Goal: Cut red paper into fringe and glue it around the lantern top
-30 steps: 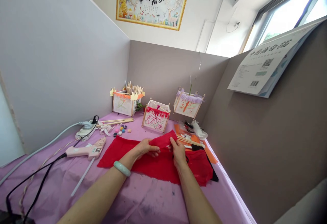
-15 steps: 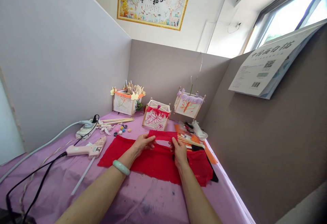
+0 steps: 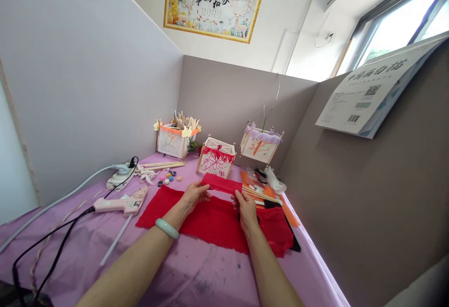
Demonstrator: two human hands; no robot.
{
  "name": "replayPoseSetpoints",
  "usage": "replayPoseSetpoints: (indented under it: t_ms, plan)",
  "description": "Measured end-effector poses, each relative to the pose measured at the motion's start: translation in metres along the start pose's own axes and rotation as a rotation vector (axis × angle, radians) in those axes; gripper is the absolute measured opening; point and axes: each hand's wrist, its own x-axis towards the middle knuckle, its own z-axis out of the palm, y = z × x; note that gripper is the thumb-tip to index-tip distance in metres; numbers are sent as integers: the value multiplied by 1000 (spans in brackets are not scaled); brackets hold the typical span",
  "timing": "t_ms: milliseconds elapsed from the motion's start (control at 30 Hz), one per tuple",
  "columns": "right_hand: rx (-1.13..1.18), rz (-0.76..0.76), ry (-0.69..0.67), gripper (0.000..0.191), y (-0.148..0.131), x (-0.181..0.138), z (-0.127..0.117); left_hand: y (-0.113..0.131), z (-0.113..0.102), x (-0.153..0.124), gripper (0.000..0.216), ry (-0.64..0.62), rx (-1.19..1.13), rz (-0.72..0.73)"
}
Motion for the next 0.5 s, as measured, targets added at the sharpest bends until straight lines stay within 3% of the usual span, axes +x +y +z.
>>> replayPoseSetpoints:
  t_ms: [267,500]
  plan:
    - [14,11,-14,35,-1,-2,1,0,-2,1,19,-2,-61,-7]
    - [0,27,-14,39,-4,-4,3,3,0,-4,37,-119,-28,-39]
